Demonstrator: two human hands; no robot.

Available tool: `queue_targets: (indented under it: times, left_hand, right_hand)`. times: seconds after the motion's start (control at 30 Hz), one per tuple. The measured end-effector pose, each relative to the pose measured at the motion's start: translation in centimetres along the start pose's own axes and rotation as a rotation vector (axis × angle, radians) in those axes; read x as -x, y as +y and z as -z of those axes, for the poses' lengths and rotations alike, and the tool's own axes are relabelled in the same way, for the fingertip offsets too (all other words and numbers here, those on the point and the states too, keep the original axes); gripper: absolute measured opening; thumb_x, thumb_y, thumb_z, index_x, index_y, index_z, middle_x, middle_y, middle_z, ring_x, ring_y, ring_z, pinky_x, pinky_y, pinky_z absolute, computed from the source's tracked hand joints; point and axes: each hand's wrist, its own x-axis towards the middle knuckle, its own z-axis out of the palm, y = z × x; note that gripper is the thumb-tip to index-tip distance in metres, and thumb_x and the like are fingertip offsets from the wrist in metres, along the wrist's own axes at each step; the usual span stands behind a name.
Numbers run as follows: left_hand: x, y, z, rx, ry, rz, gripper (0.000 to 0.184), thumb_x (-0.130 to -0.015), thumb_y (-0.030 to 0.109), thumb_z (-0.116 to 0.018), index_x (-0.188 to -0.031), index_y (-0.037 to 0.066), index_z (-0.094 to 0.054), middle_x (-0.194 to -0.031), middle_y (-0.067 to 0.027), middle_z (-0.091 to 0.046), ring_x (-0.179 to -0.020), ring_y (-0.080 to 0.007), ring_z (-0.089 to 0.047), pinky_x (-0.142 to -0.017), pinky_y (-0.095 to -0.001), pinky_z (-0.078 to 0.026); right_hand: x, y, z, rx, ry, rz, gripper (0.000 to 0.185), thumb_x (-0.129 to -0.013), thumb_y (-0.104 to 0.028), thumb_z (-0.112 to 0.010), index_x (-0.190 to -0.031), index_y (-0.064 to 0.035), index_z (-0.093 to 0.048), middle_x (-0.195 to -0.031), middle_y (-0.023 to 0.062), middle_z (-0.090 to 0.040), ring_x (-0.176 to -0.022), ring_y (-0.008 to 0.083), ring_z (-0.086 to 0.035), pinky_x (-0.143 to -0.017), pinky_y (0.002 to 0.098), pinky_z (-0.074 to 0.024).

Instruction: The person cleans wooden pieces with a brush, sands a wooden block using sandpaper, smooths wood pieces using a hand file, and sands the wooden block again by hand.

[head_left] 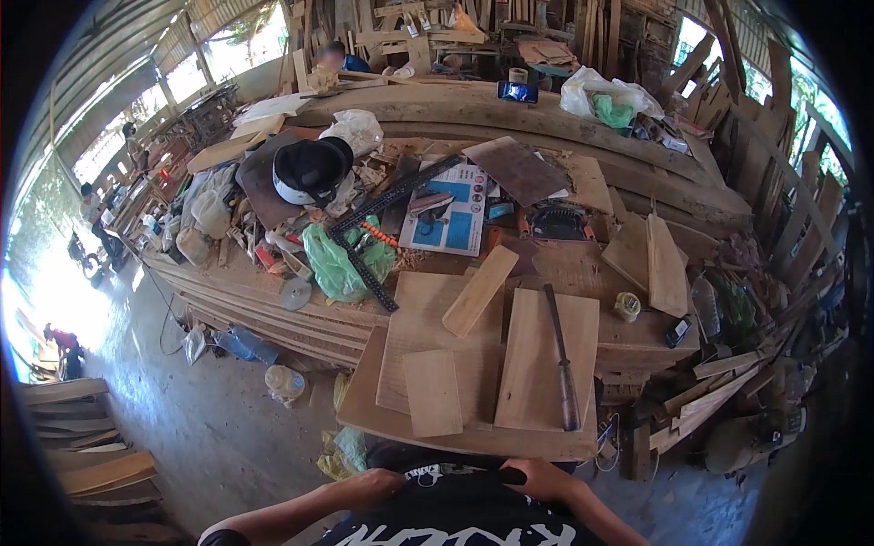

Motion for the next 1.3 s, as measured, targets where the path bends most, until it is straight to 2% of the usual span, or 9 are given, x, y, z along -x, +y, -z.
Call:
queue_targets:
  times: [0.3, 0.5, 0.6, 0.7, 0.8, 0.9, 1.0, 1.03, 1.3]
  left_hand:
    - [-1.5, -0.7, 0.7, -0.033, 0.030, -0.246, 0.018, -0.087, 0.005, -0.060, -0.103, -0.004, -0.062, -0.093, -0.0236, -0.065, -0.096, -0.0447, -0.066, -0.083, -0.0494, -0.052]
    - [-2.9, -1.3, 1.2, -0.024, -0.010, -0.212, 0.022, -0.088, 0.002, -0.059, -0.109, -0.002, -0.064, -0.097, -0.0223, -0.066, -0.095, -0.0432, -0.067, -0.085, -0.0483, -0.054]
    - [-3.3, -1.2, 1.8, -0.026, -0.088, -0.170, 0.034, -0.090, 0.002, -0.058, -0.122, -0.004, -0.061, -0.107, -0.0248, -0.066, -0.103, -0.0440, -0.066, -0.091, -0.0484, -0.053]
    - [-2.5, -1.6, 0.8, -0.096, 0.155, -0.449, 0.046, -0.092, 0.004, -0.057, -0.136, -0.007, -0.052, -0.119, -0.0281, -0.064, -0.113, -0.0454, -0.062, -0.098, -0.0487, -0.050]
    - [-1.1, -0.1, 1.5, -0.064, -0.007, -0.268, 0.052, -0.095, 0.009, -0.055, -0.143, -0.011, -0.045, -0.131, -0.0310, -0.060, -0.123, -0.0465, -0.058, -0.104, -0.0490, -0.047]
    - [-0.2, -3.2, 0.2, -0.076, -0.012, -0.314, 0.047, -0.098, 0.013, -0.055, -0.140, -0.007, -0.049, -0.124, -0.0306, -0.064, -0.116, -0.0470, -0.062, -0.098, -0.0508, -0.049]
    - [-1.1, 1.0, 2.7, 0.018, -0.225, 0.058, 0.042, -0.099, 0.018, -0.056, -0.136, -0.001, -0.054, -0.114, -0.0298, -0.068, -0.108, -0.0478, -0.065, -0.092, -0.0530, -0.050]
    - [-1.3, 0.8, 2.8, 0.117, -0.213, 0.059, 0.037, -0.099, 0.022, -0.058, -0.130, 0.002, -0.060, -0.105, -0.0284, -0.071, -0.101, -0.0482, -0.066, -0.086, -0.0535, -0.051]
    - [-0.6, 1.3, 3.3, 0.071, -0.265, 0.149, 0.040, -0.097, 0.025, -0.061, -0.129, 0.001, -0.064, -0.111, -0.0252, -0.072, -0.106, -0.0446, -0.067, -0.089, -0.0517, -0.051]
  right_hand:
    - [2.3, -1.9, 1.0, 0.066, 0.042, -0.038, 0.051, -0.095, -0.047, -0.068, -0.124, -0.0052, -0.065, -0.118, 0.0249, -0.070, -0.115, 0.0426, -0.064, -0.102, 0.0470, -0.0492]
    - [2.3, -2.6, 1.9, 0.117, -0.041, -0.164, 0.047, -0.098, -0.047, -0.065, -0.127, -0.0097, -0.064, -0.114, 0.0231, -0.071, -0.110, 0.0434, -0.065, -0.098, 0.0484, -0.0501]
    - [2.1, -1.8, 1.7, 0.118, -0.046, -0.191, 0.046, -0.099, -0.047, -0.064, -0.127, -0.0107, -0.064, -0.112, 0.0220, -0.072, -0.108, 0.0435, -0.066, -0.096, 0.0489, -0.0506]
    - [2.5, -1.5, 1.7, 0.097, -0.007, -0.190, 0.051, -0.098, -0.052, -0.064, -0.125, -0.0087, -0.065, -0.110, 0.0229, -0.072, -0.107, 0.0445, -0.067, -0.095, 0.0496, -0.0515]
    - [2.6, -0.5, 0.8, 0.082, 0.009, -0.171, 0.055, -0.097, -0.055, -0.063, -0.125, -0.0081, -0.065, -0.110, 0.0238, -0.072, -0.107, 0.0450, -0.067, -0.096, 0.0499, -0.0517]
    - [2.4, -0.8, 0.6, 0.121, 0.025, -0.168, 0.047, -0.097, -0.047, -0.066, -0.123, -0.0078, -0.065, -0.111, 0.0218, -0.072, -0.106, 0.0434, -0.067, -0.093, 0.0485, -0.0523]
    - [2.0, 0.0, 0.5, 0.161, 0.063, -0.124, 0.043, -0.097, -0.042, -0.068, -0.122, -0.0069, -0.066, -0.110, 0.0209, -0.073, -0.103, 0.0425, -0.068, -0.090, 0.0469, -0.0531]
    - [1.8, 0.1, 0.5, 0.167, 0.087, -0.104, 0.043, -0.097, -0.041, -0.069, -0.122, -0.0065, -0.066, -0.109, 0.0209, -0.073, -0.102, 0.0424, -0.069, -0.089, 0.0464, -0.0534]
    - [0.9, 0.0, 0.7, 0.034, 0.069, -0.098, 0.044, -0.096, -0.041, -0.070, -0.119, -0.0036, -0.069, -0.101, 0.0216, -0.073, -0.095, 0.0393, -0.070, -0.087, 0.0427, -0.0527]
